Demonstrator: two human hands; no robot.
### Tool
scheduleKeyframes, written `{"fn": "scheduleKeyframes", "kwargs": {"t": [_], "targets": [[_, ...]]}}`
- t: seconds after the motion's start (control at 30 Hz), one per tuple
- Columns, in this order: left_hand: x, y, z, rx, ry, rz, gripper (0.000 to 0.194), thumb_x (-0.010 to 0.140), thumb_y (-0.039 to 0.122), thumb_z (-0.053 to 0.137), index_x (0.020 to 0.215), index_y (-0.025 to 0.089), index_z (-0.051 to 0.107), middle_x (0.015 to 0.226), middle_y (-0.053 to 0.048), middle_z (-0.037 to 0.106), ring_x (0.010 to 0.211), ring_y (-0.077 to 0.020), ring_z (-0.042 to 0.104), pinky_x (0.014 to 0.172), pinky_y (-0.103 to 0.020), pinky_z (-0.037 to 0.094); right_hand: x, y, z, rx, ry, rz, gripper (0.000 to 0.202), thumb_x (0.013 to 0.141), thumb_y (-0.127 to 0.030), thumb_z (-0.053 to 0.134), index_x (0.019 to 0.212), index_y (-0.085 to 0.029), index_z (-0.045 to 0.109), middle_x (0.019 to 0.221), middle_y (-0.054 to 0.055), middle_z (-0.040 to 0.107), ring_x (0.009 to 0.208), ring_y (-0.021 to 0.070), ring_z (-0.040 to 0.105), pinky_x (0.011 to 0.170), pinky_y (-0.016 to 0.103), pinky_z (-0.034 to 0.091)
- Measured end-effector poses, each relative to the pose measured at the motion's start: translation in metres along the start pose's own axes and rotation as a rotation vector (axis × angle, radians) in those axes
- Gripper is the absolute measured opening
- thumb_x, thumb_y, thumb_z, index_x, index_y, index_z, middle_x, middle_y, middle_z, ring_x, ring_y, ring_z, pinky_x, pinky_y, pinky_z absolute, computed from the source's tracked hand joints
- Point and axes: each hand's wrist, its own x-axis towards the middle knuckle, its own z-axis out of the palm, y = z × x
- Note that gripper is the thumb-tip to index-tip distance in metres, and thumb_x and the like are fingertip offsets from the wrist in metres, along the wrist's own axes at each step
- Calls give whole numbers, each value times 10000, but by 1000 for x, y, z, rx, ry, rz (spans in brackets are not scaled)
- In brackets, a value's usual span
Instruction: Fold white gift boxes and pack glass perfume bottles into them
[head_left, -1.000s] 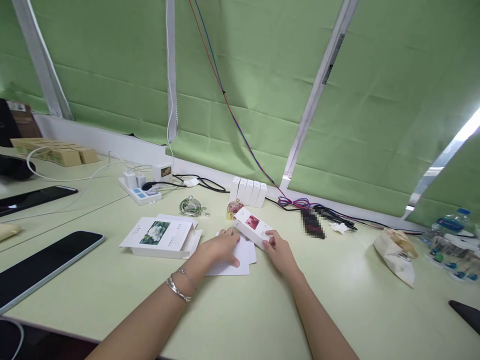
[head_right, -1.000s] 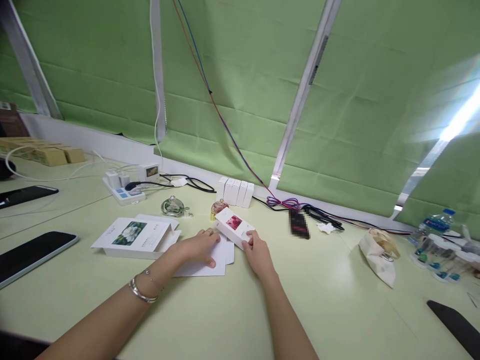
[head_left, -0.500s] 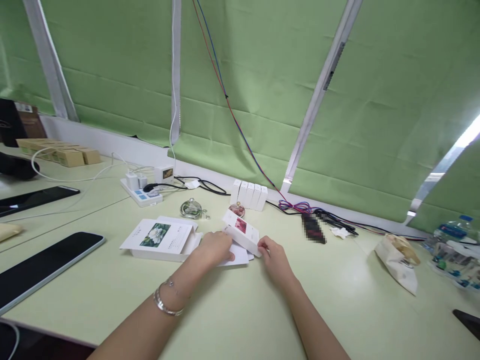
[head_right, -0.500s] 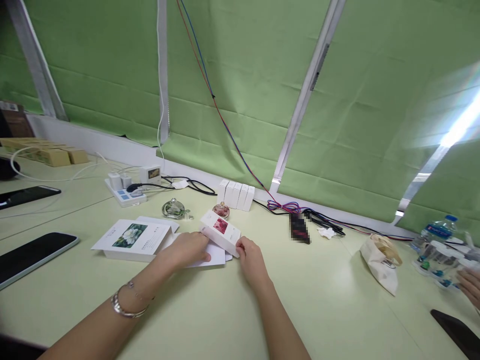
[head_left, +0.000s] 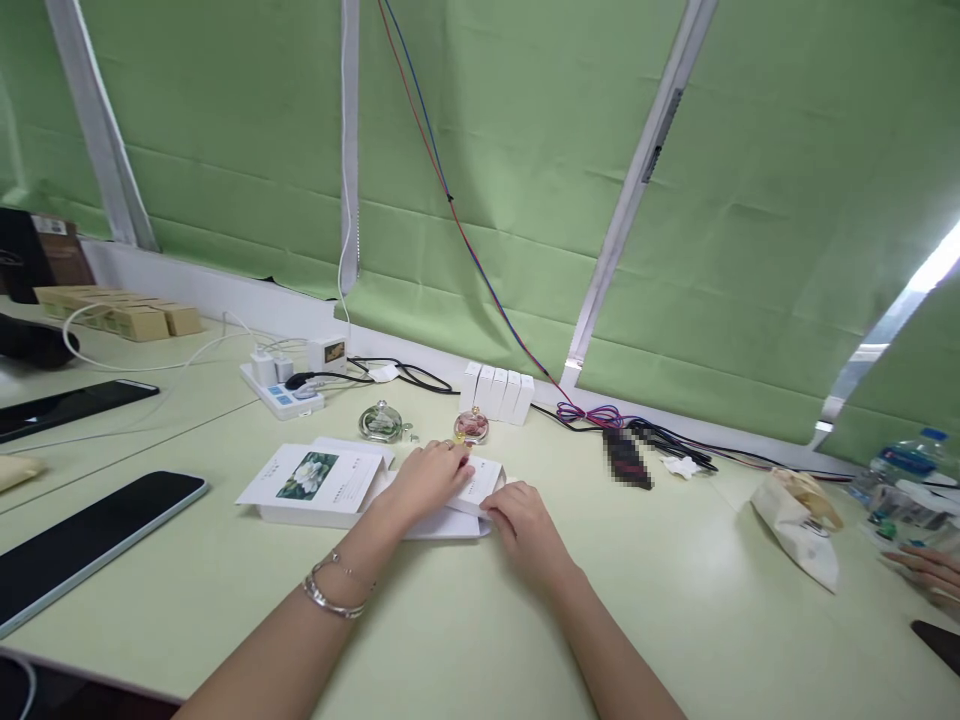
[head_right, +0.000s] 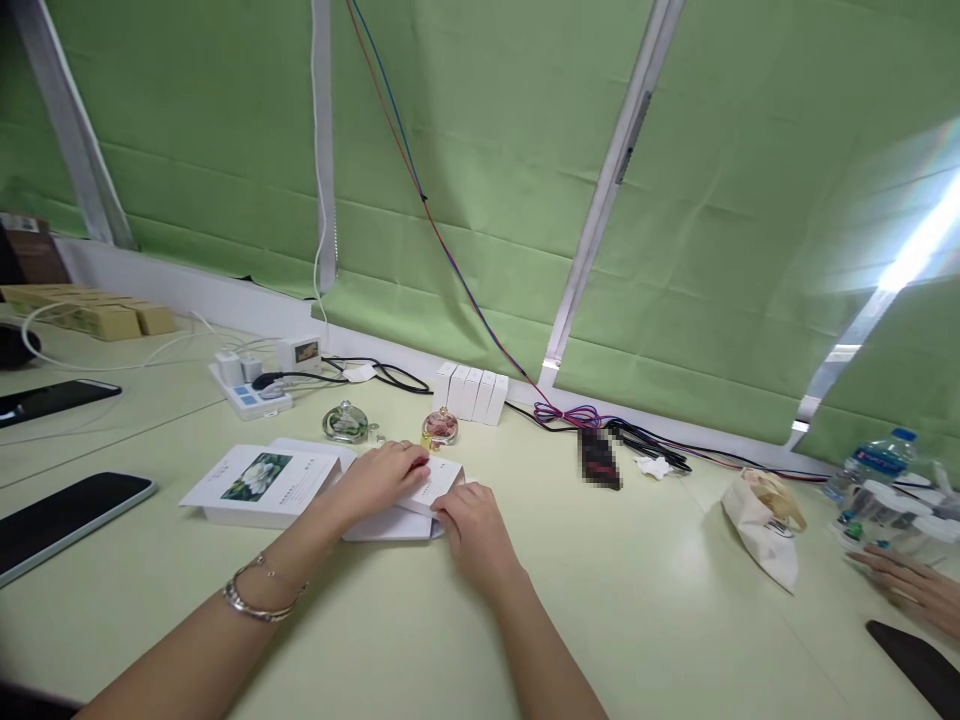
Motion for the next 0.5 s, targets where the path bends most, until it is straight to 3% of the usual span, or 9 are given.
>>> {"fn": "scheduleKeyframes", "kwargs": {"t": [0.1, 0.2, 0.37, 0.5], "targets": [[1, 1, 5, 1, -12, 43, 240, 887, 276, 430, 976, 209, 642, 1025, -82, 677, 1013, -263, 584, 834, -343, 425, -1, 6, -4, 5, 106, 24, 184, 904, -242, 420, 935, -221, 600, 944, 59, 651, 941, 206, 543, 871, 357, 385], [19, -1, -4, 4, 30, 11, 302, 927, 259, 355, 1100, 194, 594, 1112, -117, 638, 1073, -272, 556, 883, -383, 412, -3, 19, -10, -2, 261, 120, 276, 937, -281, 306, 957, -193, 567, 964, 95, 631, 945, 218, 535, 863, 385, 384], [85, -13, -24, -20, 16, -22, 350, 899, 291, 508, 1219, 150, 492, 1219, -131, 543, 1130, -278, 507, 923, -457, 420, -3, 40, -9, 12, 374, 269, 311, 940, -309, 253, 901, -203, 543, 909, 88, 622, 896, 218, 539, 815, 383, 411], [126, -27, -13, -71, -166, -8, 321, 893, 300, 550, 1178, 155, 517, 1173, -83, 559, 983, -213, 588, 828, -423, 505, 0, 48, -4, 41, 373, 332, 308, 930, -314, 256, 868, -208, 539, 883, 82, 624, 872, 219, 544, 801, 377, 418]]}}
